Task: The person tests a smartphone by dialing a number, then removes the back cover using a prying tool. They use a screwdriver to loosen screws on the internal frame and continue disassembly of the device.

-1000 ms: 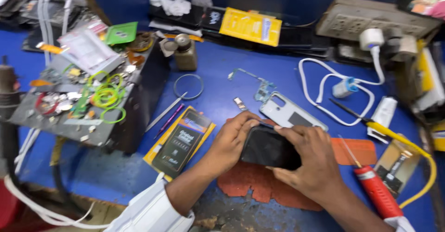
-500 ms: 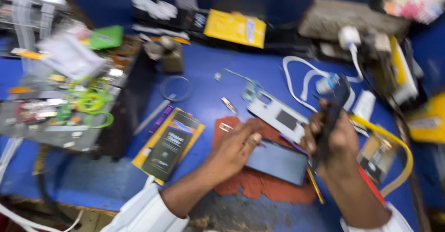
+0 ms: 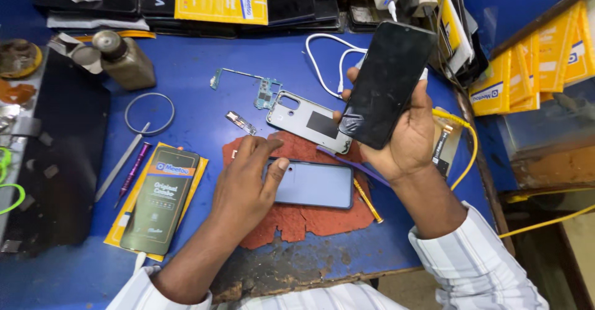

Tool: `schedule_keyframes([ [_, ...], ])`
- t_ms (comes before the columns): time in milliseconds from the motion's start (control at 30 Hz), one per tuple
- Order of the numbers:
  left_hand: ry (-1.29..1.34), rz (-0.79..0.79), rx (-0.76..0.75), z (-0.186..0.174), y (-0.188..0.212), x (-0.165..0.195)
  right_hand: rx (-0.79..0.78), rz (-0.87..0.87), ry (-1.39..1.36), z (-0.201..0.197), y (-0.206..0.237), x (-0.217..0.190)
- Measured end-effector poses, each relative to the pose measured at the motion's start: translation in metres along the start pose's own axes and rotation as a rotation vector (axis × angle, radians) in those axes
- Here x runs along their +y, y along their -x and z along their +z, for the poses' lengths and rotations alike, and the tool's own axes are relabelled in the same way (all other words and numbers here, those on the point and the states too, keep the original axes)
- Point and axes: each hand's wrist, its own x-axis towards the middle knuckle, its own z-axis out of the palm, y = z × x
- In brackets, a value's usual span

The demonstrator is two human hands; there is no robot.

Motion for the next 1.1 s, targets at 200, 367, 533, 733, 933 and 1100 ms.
schedule_keyframes([
  [200,0.114,0.057,0.019,0.000,0.002,0.002,-0.014,-0.098,0.142,-0.011,0.002,-0.011],
  [367,0.250,0.037,0.013,0.000,0.000,0.021,0.014,-0.164,0.220,-0.011,0.003,-0.029],
  [533,0.288,0.215,-0.017,0.004,0.006,0.044,0.030,-0.181,0.207,-0.023,0.008,-0.042],
  [733,0.260,0.270,-0.047,0.017,0.006,0.085,0.007,-0.220,0.201,-0.039,0.028,-0.057],
  [933,0.338,0.275,-0.106,0.013,-0.004,0.112,0.004,-0.215,0.196,-0.030,0.033,-0.068],
  [1100,0.319,0.330,-0.060,0.021,-0.015,0.115,-0.028,-0.248,0.212,-0.021,0.037,-0.062],
])
